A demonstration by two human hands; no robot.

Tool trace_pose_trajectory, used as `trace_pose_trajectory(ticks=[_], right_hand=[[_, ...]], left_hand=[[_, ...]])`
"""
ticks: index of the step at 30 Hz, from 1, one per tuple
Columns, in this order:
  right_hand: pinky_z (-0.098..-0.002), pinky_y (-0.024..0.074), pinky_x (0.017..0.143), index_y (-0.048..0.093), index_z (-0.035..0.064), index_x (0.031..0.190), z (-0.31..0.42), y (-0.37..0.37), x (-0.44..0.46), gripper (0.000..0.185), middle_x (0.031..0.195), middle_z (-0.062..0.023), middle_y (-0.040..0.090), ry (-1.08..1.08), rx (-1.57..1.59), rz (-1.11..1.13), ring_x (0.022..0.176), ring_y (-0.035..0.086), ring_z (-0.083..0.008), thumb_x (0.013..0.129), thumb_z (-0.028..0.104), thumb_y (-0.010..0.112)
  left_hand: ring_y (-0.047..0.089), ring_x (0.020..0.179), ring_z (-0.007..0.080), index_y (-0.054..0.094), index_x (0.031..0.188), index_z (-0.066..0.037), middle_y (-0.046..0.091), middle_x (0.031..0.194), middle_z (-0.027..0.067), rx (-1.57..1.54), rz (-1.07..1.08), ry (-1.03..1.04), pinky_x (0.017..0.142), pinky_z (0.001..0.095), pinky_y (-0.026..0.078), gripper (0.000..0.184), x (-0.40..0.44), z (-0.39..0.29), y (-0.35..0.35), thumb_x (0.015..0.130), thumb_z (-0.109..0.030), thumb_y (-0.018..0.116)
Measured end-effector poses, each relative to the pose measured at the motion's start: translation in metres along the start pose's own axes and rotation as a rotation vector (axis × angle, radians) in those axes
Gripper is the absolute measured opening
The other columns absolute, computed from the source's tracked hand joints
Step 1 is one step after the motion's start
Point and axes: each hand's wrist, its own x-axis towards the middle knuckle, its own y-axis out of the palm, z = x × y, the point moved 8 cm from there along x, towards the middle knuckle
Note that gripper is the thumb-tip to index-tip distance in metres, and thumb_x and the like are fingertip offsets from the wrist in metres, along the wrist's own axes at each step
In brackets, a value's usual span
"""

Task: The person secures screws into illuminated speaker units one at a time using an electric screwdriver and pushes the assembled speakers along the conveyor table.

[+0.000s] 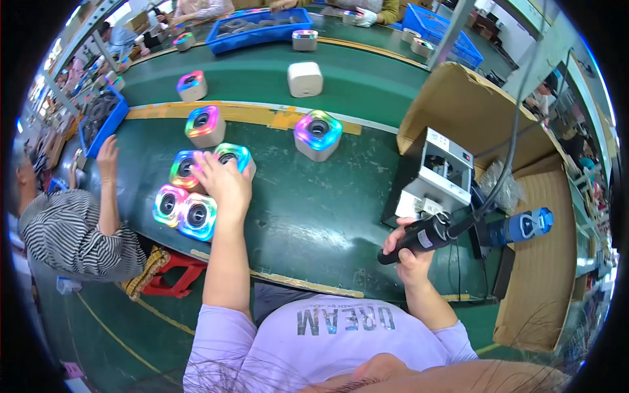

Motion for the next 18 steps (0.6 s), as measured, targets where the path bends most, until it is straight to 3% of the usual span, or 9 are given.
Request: trace_pose_trajectory(ticks=[2, 4, 8, 10, 14, 18], right_hand=[[-0.0304, 0.0446, 0.055, 0.042, 0.0004, 0.111, 0.009, -0.009, 0.003, 0.064, 0.066, -0.0079, 0.052, 0.005, 0.044, 0.033, 0.057, 0.052, -0.0171, 0.068, 0.036, 0.073], [-0.0308, 0.0435, 0.052, 0.042, 0.0032, 0.111, 0.032, -0.023, 0.007, 0.062, 0.063, -0.0067, 0.050, -0.064, 0.069, -0.008, 0.054, 0.051, -0.0166, 0.072, 0.044, 0.067], [-0.0294, 0.0417, 0.055, 0.038, 0.0062, 0.113, 0.095, -0.044, 0.019, 0.059, 0.065, -0.0030, 0.045, -0.384, -0.014, -0.055, 0.056, 0.048, -0.0145, 0.079, 0.050, 0.057], [-0.0300, 0.0407, 0.061, 0.037, 0.0075, 0.113, 0.109, -0.046, 0.027, 0.058, 0.068, -0.0022, 0.045, -0.439, -0.043, -0.079, 0.060, 0.047, -0.0138, 0.080, 0.051, 0.056], [-0.0298, 0.0420, 0.062, 0.039, 0.0055, 0.111, 0.110, -0.045, 0.045, 0.061, 0.071, -0.0037, 0.048, -0.470, -0.097, -0.106, 0.062, 0.049, -0.0141, 0.077, 0.052, 0.059], [-0.0286, 0.0423, 0.057, 0.040, 0.0030, 0.105, 0.093, -0.042, 0.059, 0.058, 0.067, -0.0054, 0.048, -0.310, -0.094, -0.075, 0.059, 0.049, -0.0149, 0.074, 0.043, 0.068]], left_hand=[[0.029, 0.122, 0.0430, 0.064, 0.092, -0.005, 0.039, 0.124, 0.0293, -0.113, -0.017, 0.070, 0.100, 0.0561, 0.019, 0.029, -0.013, -0.011, -0.006, 0.070, -0.024, 0.068], [0.032, 0.118, 0.0447, 0.063, 0.092, -0.004, 0.038, 0.121, 0.0284, -0.416, 0.085, 0.206, 0.099, 0.0516, 0.024, 0.031, -0.034, -0.033, -0.005, 0.066, -0.018, 0.071], [0.040, 0.108, 0.0393, 0.058, 0.091, -0.009, 0.041, 0.116, 0.0229, -0.900, 0.234, 0.566, 0.090, 0.0440, 0.037, 0.045, -0.091, -0.105, -0.033, 0.053, -0.021, 0.078], [0.040, 0.107, 0.0382, 0.056, 0.094, -0.009, 0.040, 0.115, 0.0214, -1.015, 0.404, 0.719, 0.090, 0.0443, 0.038, 0.051, -0.120, -0.141, -0.042, 0.050, -0.022, 0.078], [0.042, 0.105, 0.0406, 0.054, 0.095, -0.007, 0.039, 0.115, 0.0228, -1.239, 0.424, 0.886, 0.086, 0.0454, 0.041, 0.057, -0.164, -0.180, -0.042, 0.049, -0.026, 0.082], [0.042, 0.106, 0.0415, 0.059, 0.078, -0.006, 0.037, 0.119, 0.0246, -1.291, 0.388, 0.942, 0.086, 0.0454, 0.041, 0.038, -0.169, -0.184, -0.049, 0.053, -0.024, 0.081]])
